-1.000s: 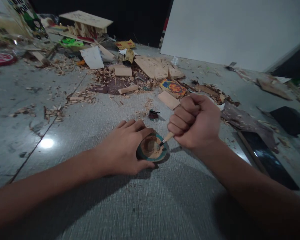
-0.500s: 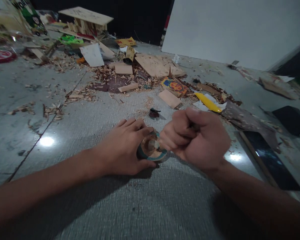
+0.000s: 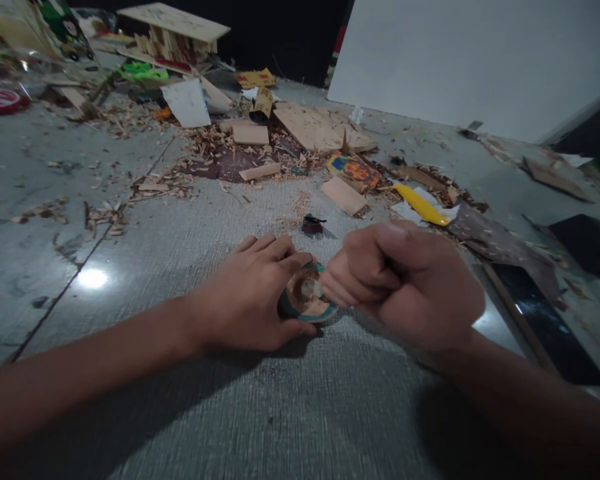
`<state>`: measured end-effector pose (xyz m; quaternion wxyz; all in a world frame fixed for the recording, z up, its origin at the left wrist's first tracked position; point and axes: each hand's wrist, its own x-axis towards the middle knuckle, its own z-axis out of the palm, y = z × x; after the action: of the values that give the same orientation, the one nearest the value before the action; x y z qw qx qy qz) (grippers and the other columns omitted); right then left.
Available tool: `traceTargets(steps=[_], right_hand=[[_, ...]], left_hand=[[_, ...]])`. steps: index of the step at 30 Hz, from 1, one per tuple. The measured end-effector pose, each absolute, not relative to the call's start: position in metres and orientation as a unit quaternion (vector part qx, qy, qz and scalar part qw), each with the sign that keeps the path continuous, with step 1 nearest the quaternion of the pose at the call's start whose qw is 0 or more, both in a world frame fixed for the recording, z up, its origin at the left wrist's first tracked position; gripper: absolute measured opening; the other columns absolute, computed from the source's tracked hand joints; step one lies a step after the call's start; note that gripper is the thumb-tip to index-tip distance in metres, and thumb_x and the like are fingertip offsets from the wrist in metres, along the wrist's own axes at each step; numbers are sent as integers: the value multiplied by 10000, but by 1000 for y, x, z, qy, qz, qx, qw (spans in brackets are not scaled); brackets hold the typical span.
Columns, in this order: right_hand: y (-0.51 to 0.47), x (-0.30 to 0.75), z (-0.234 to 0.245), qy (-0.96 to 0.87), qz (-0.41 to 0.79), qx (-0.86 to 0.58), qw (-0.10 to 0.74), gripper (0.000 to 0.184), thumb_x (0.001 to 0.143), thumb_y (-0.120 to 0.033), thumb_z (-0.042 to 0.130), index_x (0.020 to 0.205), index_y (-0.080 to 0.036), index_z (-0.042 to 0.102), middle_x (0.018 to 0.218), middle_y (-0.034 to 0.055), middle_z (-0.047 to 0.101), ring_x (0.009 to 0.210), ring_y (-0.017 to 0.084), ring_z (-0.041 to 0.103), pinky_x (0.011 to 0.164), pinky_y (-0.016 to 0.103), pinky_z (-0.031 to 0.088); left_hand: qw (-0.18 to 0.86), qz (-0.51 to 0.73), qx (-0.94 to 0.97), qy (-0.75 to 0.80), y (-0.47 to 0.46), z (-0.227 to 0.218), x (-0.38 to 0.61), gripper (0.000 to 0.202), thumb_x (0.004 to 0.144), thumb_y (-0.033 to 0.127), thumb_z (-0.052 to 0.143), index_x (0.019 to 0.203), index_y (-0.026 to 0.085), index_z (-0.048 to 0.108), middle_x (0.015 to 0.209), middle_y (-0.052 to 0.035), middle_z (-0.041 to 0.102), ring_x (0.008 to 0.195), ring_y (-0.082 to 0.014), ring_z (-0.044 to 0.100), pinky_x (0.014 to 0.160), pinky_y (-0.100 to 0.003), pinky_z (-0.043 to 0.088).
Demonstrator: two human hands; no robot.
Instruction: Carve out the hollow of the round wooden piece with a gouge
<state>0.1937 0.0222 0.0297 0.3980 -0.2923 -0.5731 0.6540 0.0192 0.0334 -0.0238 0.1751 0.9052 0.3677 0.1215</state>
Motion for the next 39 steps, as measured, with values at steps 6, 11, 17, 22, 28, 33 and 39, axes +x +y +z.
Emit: traceTargets(steps=[6, 11, 17, 22, 28, 33, 39], right_hand=[[38, 203, 18, -470, 733, -232, 434, 518, 860, -358, 546, 513, -208, 193, 426, -74, 106, 367, 76, 100, 373, 259, 169], [45, 205, 12, -347, 751, -274, 491, 453, 847, -340, 445, 522, -223, 151, 427, -77, 82, 356, 78, 66, 332, 241, 116], [49, 207, 3, -202, 729, -356, 549, 438, 861, -296, 405, 539, -228, 116, 425, -82, 58, 360, 78, 24, 313, 230, 86], [51, 206, 14, -193, 705, -377, 569, 443, 883, -261, 404, 549, -232, 113, 427, -81, 63, 362, 82, 38, 318, 238, 95], [34, 189, 26, -268, 675, -366, 581, 557, 982, -368, 305, 456, -219, 198, 415, -64, 68, 339, 85, 57, 309, 252, 86], [24, 183, 17, -406, 609, -315, 604, 593, 983, -448, 501, 483, -200, 301, 414, -63, 209, 342, 77, 197, 334, 230, 237], [18, 183, 18, -497, 608, -275, 554, 652, 916, -543, 612, 493, -189, 263, 426, -60, 212, 378, 75, 194, 359, 248, 201]], left_hand=[[154, 129, 908, 367, 33, -26, 20, 705, 728, 621, 723, 1245, 154, 612, 1091, -139, 612, 1047, -366, 592, 917, -546, 481], [143, 113, 906, 381, 32, -24, 23, 765, 720, 627, 730, 1298, 146, 591, 1098, -139, 603, 1060, -372, 582, 929, -550, 471], [144, 101, 909, 379, 32, -21, 22, 750, 729, 612, 736, 1318, 183, 561, 1150, -120, 599, 1096, -357, 567, 949, -535, 454], [145, 102, 909, 378, 32, -22, 22, 734, 721, 626, 738, 1286, 188, 571, 1139, -108, 603, 1094, -345, 563, 956, -526, 450], [132, 109, 905, 390, 31, -26, 23, 754, 702, 704, 699, 1179, 137, 564, 1124, -135, 606, 1053, -356, 569, 910, -536, 466], [118, 107, 902, 402, 29, -26, 24, 735, 674, 754, 698, 1065, 153, 536, 1033, -122, 611, 991, -345, 579, 878, -530, 470], [126, 105, 903, 397, 29, -25, 24, 671, 684, 752, 692, 1001, 186, 517, 994, -94, 613, 988, -338, 579, 886, -525, 457]])
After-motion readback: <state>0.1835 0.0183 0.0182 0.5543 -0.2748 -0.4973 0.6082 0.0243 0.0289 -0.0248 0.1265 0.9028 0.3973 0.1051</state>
